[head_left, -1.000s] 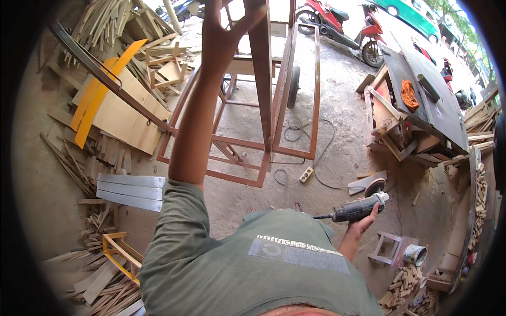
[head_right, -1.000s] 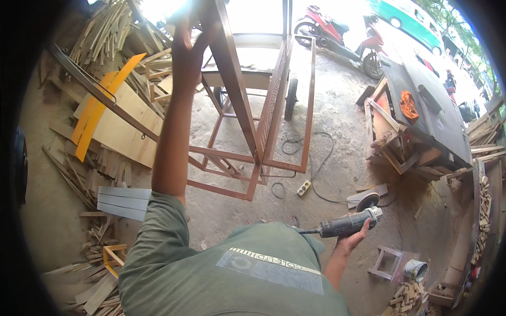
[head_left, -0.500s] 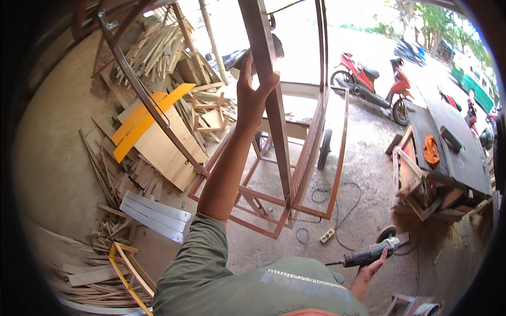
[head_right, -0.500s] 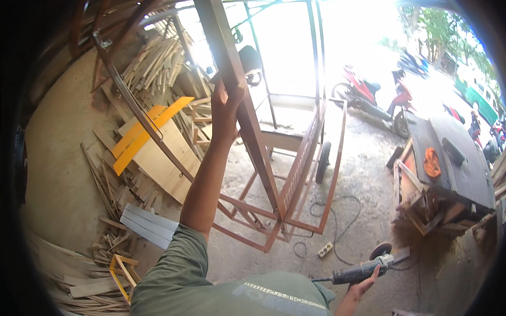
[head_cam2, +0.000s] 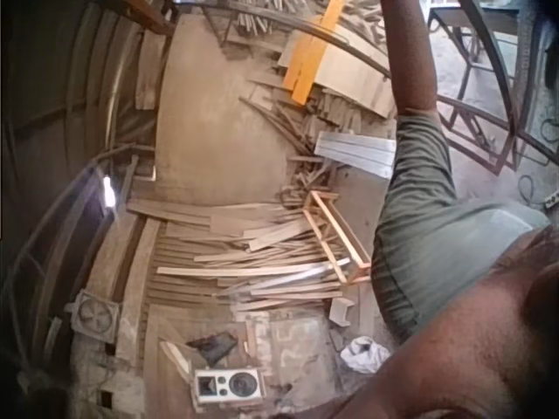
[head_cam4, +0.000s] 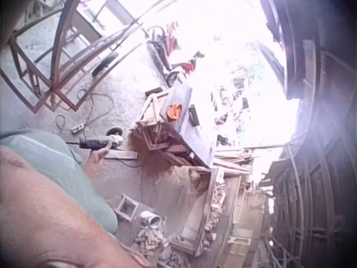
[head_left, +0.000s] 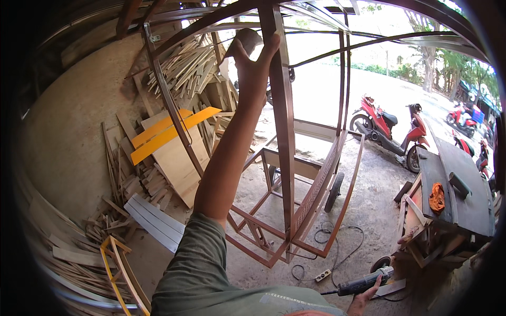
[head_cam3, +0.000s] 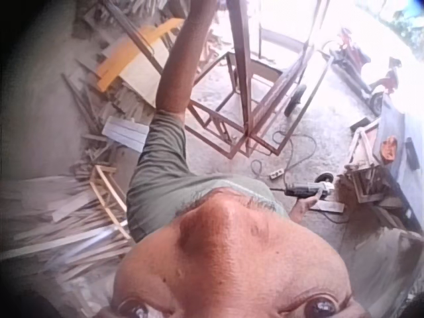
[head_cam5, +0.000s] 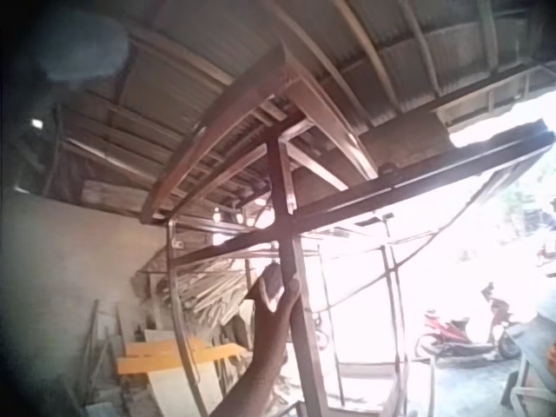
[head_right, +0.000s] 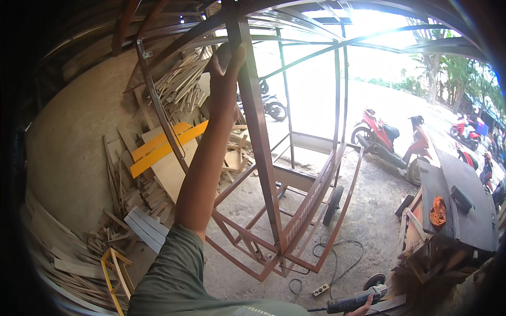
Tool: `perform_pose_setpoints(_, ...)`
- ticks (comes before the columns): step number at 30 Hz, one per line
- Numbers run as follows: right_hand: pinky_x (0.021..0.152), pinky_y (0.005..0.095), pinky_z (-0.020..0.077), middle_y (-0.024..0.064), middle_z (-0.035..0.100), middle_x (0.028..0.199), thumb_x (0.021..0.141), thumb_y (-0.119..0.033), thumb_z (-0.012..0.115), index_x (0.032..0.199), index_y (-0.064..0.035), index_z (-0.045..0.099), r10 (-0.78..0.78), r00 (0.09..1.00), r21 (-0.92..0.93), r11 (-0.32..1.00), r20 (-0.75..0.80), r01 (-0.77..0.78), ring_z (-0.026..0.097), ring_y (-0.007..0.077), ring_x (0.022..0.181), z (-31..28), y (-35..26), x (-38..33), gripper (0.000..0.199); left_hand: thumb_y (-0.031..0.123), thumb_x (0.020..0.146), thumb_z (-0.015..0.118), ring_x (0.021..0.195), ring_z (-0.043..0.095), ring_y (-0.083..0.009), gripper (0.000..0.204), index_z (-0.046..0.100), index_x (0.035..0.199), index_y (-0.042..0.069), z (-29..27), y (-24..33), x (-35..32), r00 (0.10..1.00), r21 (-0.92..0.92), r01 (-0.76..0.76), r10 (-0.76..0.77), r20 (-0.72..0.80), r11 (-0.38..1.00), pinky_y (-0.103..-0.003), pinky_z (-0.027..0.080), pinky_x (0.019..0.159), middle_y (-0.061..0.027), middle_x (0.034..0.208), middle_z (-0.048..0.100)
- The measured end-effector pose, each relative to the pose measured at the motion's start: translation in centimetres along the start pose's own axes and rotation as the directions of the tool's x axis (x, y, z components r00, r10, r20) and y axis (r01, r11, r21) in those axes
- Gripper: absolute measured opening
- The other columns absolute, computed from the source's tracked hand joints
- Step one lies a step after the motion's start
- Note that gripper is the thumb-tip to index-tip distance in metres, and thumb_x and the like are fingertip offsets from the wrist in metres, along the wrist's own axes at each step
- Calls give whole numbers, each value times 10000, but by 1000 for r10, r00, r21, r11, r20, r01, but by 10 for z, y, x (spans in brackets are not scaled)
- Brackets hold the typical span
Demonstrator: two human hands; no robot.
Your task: The person sands the wooden frame of a cart by hand with sandpaper and then uses an electric sander to smooth the surface of the wood.
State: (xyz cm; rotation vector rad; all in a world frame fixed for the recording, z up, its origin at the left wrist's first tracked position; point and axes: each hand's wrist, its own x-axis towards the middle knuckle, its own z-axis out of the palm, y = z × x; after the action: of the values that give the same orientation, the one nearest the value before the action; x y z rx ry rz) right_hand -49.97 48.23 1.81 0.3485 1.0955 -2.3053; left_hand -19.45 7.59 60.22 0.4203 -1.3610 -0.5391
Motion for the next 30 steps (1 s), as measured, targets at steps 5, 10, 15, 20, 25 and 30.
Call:
perform_pose_setpoints(5, 889, 402, 508, 70, 599, 1178, 909, -554, 699, 1350, -97, 558, 19, 1000, -30, 999, -10, -19, 590, 234, 994, 18, -7, 0, 650, 623, 741, 820, 1541, 237, -376, 1316, 110, 1607, -68, 5, 16, 27, 968, 249, -183, 219, -124, 951, -495, 314, 1211, -316, 1618, 202)
perform_pose_setpoints(10, 897, 406, 506, 69, 595, 1203, 920, -557, 687, 1365, -98, 551, 42, 999, -30, 999, 24, -42, 587, 239, 1006, 17, -7, 12, 653, 629, 787, 799, 1544, 177, -452, 1272, 130, 1602, -83, 15, 16, 7, 945, 296, -247, 297, -135, 923, -519, 181, 1254, -366, 1621, 186)
perform_pose_setpoints(15, 902, 411, 513, 79, 598, 1208, 932, -564, 673, 1360, -84, 548, 40, 995, 5, 999, 90, -41, 596, 246, 1014, 10, -12, 14, 655, 577, 803, 810, 1564, 172, -391, 1217, 150, 1613, -48, 7, 13, -27, 952, 367, -197, 266, -149, 909, -494, 169, 1266, -314, 1649, 194)
perform_pose_setpoints(20, 892, 399, 529, 99, 632, 1109, 987, -561, 609, 1345, -54, 549, -32, 987, 77, 997, 154, 20, 632, 243, 966, 25, -22, -3, 623, 528, 828, 810, 1563, 204, -350, 1148, 184, 1618, -22, -11, -10, -63, 967, 306, -223, 250, -51, 926, -455, 172, 1268, -270, 1661, 223)
perform_pose_setpoints(25, 861, 377, 539, 124, 658, 1092, 1013, -610, 545, 1331, -47, 549, 22, 954, 0, 1000, 298, -23, 653, 236, 944, 45, -36, -5, 648, 438, 1033, 565, 1540, 252, -286, 777, 253, 1610, 21, -19, -63, -127, 988, 29, -145, 143, 55, 989, -426, 199, 1255, -193, 1650, 289)
perform_pose_setpoints(30, 815, 445, 579, 164, 668, 1110, 1012, -661, 469, 1372, -48, 528, 128, 909, -3, 990, 397, -138, 687, 309, 917, 99, -47, -18, 713, 553, 1082, 414, 1398, 483, -225, 672, 415, 1539, 61, -13, -96, -184, 994, -322, 106, -92, 59, 941, -397, 355, 1183, -134, 1532, 481)
